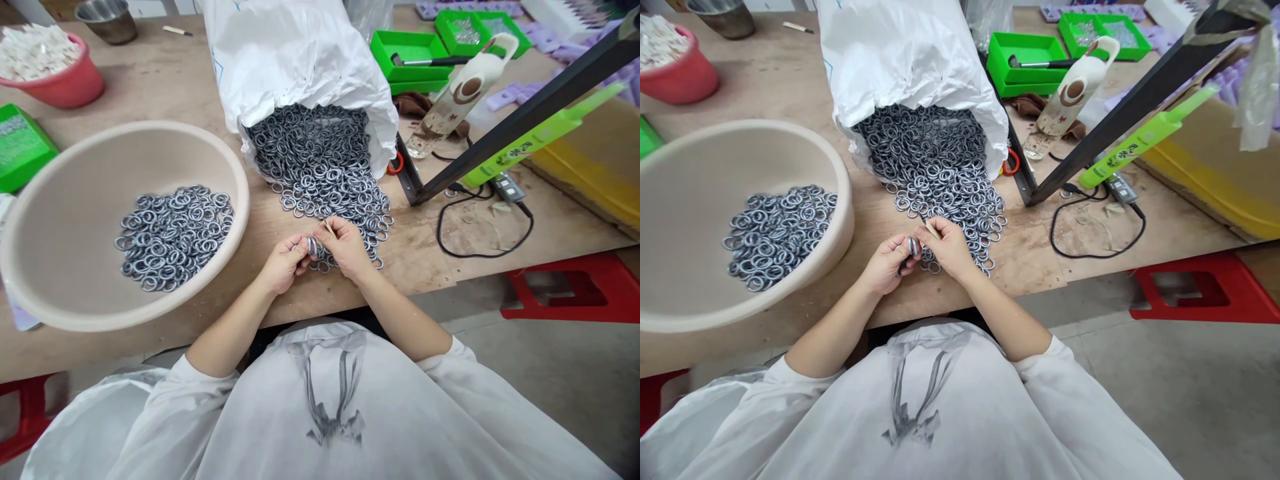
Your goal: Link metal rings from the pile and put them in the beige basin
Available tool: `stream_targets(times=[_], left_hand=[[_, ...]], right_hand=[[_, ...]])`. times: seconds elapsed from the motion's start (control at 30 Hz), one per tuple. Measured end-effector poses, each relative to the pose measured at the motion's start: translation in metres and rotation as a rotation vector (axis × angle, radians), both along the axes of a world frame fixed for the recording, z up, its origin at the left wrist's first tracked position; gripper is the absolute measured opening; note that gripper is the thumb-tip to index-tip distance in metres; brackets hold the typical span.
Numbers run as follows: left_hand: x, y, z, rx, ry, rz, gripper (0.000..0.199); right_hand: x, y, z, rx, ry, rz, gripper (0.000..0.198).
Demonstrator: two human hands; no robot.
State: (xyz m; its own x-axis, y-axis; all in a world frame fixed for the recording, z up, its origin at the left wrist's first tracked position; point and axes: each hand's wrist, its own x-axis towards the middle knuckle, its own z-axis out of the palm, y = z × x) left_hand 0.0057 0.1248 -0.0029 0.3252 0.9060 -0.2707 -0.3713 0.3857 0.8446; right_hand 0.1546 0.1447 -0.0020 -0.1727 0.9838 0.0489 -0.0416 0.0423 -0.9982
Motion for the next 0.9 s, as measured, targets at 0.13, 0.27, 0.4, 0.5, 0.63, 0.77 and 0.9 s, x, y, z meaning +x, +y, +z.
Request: stream_targets(times=[0.13, 0.27, 0.4, 0.5, 0.63, 0.77, 0.9], left_hand=[[-0.002, 0.001, 0.000, -0.006, -0.007, 0.014, 0.049], [-0.002, 0.001, 0.001, 0.000, -0.025, 0.013, 0.048], [-0.003, 0.001, 0.001, -0.001, -0.015, -0.004, 0.048], [-0.003, -0.001, -0.001, 0.002, 0.001, -0.043, 0.048], [-0.003, -0.004, 0.000, 0.013, 0.016, -0.189, 0.049], [-0.007, 0.001, 0.009, -0.016, -0.024, -0.031, 0.044], [-0.015, 0.009, 0.015, 0.021, -0.170, 0.234, 0.033]], right_hand=[[0.015, -0.007, 0.009, 0.260, -0.382, 0.081, 0.054], [0.021, -0.015, 0.017, 0.380, -0.635, 0.166, 0.056], [0.022, -0.015, 0.024, 0.371, -0.729, 0.192, 0.054], [0.026, -0.011, 0.025, 0.338, -0.736, 0.253, 0.053], [0.033, 0.005, 0.016, 0.243, -0.735, 0.149, 0.056], [0.031, 0.021, 0.006, 0.132, -0.745, 0.000, 0.054], [0.011, 0.025, 0.003, 0.132, -1.021, 0.016, 0.039]])
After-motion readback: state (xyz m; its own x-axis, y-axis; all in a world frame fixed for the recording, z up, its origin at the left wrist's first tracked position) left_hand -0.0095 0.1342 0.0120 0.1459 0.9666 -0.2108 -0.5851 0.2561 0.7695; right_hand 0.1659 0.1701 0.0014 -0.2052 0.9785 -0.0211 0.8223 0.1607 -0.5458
